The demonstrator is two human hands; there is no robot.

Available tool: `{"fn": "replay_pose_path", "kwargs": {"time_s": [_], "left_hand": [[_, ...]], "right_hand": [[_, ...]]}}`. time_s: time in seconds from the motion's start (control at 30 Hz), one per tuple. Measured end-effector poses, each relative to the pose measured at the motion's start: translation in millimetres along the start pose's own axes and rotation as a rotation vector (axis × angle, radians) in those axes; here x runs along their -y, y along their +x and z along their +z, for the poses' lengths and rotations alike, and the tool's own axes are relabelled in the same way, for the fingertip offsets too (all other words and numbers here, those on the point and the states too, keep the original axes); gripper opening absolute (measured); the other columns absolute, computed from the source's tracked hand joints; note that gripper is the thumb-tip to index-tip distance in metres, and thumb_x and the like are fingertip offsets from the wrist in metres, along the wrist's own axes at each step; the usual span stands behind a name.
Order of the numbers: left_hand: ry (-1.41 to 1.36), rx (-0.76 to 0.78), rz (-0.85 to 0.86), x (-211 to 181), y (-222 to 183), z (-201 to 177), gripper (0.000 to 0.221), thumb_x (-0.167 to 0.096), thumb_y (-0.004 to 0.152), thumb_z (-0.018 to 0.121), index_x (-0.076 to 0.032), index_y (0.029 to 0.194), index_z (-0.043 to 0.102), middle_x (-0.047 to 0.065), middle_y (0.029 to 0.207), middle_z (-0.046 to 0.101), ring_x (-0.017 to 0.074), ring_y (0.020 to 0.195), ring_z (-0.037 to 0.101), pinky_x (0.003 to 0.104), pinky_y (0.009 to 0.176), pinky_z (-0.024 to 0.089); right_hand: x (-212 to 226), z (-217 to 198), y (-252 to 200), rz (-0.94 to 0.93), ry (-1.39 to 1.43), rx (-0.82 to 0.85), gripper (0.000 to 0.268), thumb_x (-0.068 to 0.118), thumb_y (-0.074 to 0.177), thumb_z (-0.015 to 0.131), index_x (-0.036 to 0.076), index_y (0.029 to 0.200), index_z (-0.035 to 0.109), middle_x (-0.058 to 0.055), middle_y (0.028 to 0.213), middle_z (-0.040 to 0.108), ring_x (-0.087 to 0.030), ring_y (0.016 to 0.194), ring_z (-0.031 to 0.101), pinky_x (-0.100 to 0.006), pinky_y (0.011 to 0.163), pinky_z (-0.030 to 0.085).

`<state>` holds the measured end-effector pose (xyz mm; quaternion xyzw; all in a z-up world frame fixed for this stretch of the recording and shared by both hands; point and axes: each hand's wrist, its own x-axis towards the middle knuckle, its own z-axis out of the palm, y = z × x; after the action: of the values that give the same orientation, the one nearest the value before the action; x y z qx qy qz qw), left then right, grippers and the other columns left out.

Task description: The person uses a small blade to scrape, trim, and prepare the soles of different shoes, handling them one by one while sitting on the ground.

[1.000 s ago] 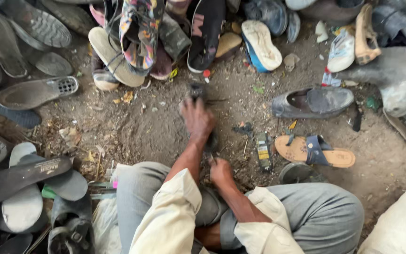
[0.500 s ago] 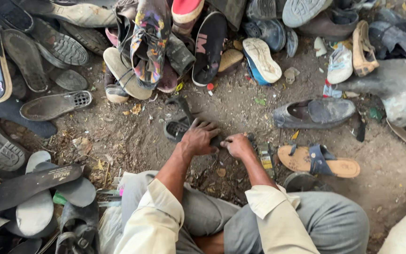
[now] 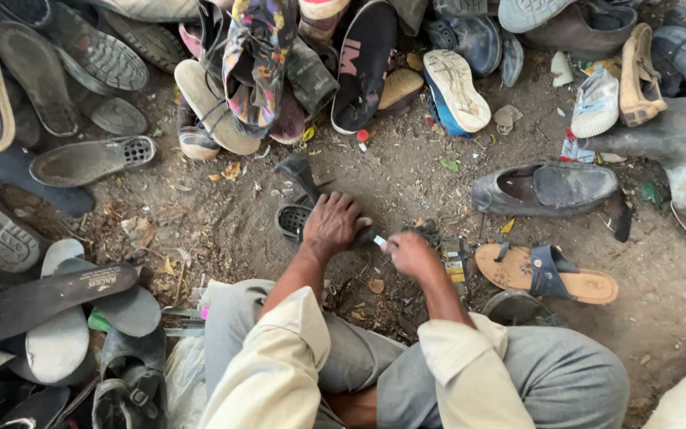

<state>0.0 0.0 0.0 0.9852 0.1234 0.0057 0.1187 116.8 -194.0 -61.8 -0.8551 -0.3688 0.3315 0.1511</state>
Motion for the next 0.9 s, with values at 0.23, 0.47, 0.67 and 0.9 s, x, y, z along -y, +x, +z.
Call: {"fn": "replay_pose_path", "kwargs": {"time_s": [0.23, 0.47, 0.67, 0.9], "left_hand": [[0.009, -0.007, -0.022, 0, 2, 9, 0.048, -0.056, 0.099, 0.048, -0.012, 0.105, 0.069, 0.007, 0.112, 0.064, 0.025, 0.109, 0.057, 0.041, 0.096, 0.039], [0.018, -0.072, 0.006, 1, 3, 16, 0.043, -0.052, 0.099, 0.052, -0.013, 0.102, 0.07, 0.007, 0.11, 0.066, 0.0259, 0.106, 0.058, 0.043, 0.093, 0.04], [0.023, -0.14, 0.05, 4, 5, 25, 0.041, -0.052, 0.096, 0.054, -0.015, 0.099, 0.071, 0.008, 0.107, 0.066, 0.0266, 0.108, 0.058, 0.043, 0.093, 0.041], [-0.006, -0.094, -0.144, -12, 8, 25, 0.046, -0.052, 0.097, 0.054, -0.012, 0.108, 0.071, 0.012, 0.112, 0.066, 0.0306, 0.111, 0.057, 0.045, 0.093, 0.042]], "right_hand": [[44, 5, -74, 0.271, 0.124, -0.118, 0.029, 0.036, 0.102, 0.054, 0.011, 0.1, 0.07, -0.017, 0.088, 0.071, -0.035, 0.078, 0.067, -0.05, 0.072, 0.051], [64, 25, -43, 0.325, 0.182, -0.127, 0.03, 0.034, 0.101, 0.055, 0.008, 0.099, 0.068, -0.02, 0.09, 0.072, -0.037, 0.081, 0.07, -0.052, 0.075, 0.053], [22, 116, -55, 0.099, 0.175, -0.328, 0.03, 0.031, 0.098, 0.058, 0.004, 0.09, 0.069, -0.026, 0.092, 0.069, -0.047, 0.089, 0.066, -0.055, 0.079, 0.051], [29, 115, 7, 0.224, 0.308, -0.345, 0.029, 0.032, 0.094, 0.065, 0.005, 0.093, 0.074, -0.024, 0.097, 0.072, -0.045, 0.093, 0.068, -0.05, 0.081, 0.053]]}}
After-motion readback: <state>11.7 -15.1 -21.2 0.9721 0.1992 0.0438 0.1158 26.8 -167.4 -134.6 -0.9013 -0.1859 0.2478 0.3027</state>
